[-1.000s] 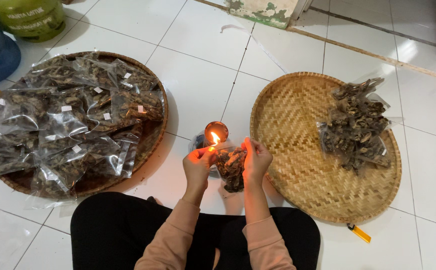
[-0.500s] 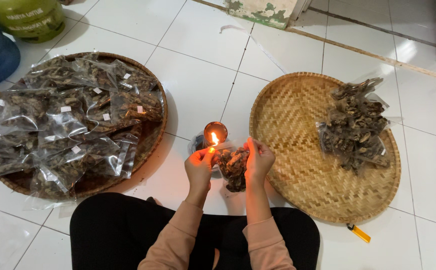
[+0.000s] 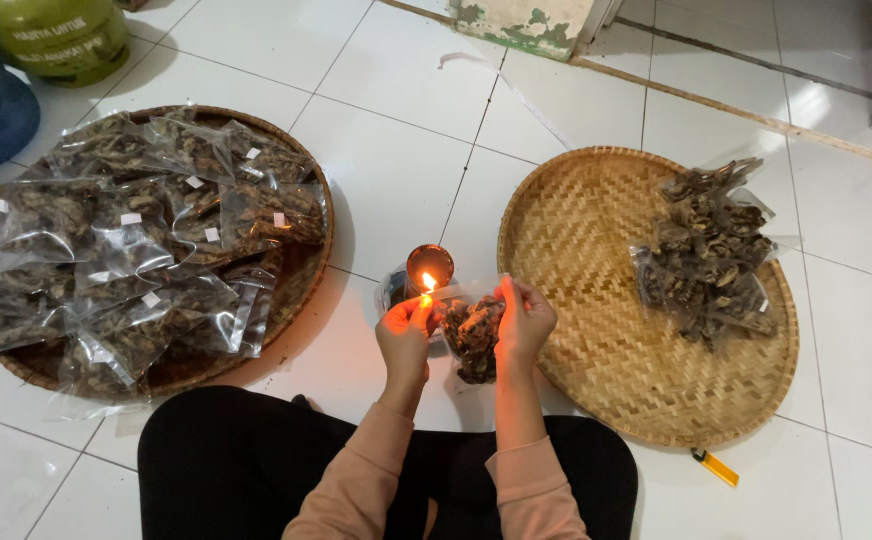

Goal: The person sits on the floor and seals clear plastic bags filled with dried seafood pieces by melting each bag's open edge over a lit candle flame. They take bags one at a time from a round bamboo tray, press the softened edge closed, and place the sealed bag on a second tray.

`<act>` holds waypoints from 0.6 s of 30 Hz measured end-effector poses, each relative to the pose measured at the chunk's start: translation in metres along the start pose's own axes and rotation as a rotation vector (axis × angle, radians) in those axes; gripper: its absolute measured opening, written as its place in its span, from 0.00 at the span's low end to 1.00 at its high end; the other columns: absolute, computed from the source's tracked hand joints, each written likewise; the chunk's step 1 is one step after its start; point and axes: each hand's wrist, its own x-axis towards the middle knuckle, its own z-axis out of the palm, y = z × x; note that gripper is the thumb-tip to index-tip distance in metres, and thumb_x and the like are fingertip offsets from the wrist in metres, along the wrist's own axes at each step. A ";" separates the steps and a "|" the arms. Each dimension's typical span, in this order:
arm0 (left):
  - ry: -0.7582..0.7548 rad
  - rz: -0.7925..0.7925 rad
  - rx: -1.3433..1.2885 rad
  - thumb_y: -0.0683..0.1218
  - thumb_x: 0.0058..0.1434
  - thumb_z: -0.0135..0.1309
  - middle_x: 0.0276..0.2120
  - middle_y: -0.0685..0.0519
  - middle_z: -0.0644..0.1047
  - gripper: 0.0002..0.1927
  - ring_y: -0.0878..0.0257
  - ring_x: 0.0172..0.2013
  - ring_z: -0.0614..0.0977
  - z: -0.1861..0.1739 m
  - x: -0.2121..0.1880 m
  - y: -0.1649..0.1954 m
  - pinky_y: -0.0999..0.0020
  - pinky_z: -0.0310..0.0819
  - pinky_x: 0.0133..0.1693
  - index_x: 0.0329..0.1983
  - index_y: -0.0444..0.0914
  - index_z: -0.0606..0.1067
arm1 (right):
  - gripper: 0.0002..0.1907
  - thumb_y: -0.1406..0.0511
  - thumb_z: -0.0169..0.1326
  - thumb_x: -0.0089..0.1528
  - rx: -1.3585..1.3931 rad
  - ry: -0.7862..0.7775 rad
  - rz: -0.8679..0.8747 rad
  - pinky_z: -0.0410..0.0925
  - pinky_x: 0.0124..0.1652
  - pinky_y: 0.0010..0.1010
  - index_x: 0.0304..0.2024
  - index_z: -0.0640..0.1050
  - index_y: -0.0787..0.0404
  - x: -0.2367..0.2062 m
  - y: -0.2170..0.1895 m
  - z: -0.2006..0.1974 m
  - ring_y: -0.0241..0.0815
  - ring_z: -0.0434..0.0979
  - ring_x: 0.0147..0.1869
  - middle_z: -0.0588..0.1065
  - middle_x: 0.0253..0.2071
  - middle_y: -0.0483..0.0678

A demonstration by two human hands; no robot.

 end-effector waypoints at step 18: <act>0.031 0.035 -0.093 0.40 0.64 0.57 0.34 0.51 0.81 0.08 0.66 0.33 0.81 0.019 -0.007 -0.012 0.72 0.79 0.38 0.41 0.28 0.80 | 0.08 0.68 0.62 0.63 -0.117 0.055 -0.065 0.71 0.37 0.23 0.33 0.82 0.69 0.001 -0.019 -0.008 0.34 0.78 0.34 0.80 0.30 0.48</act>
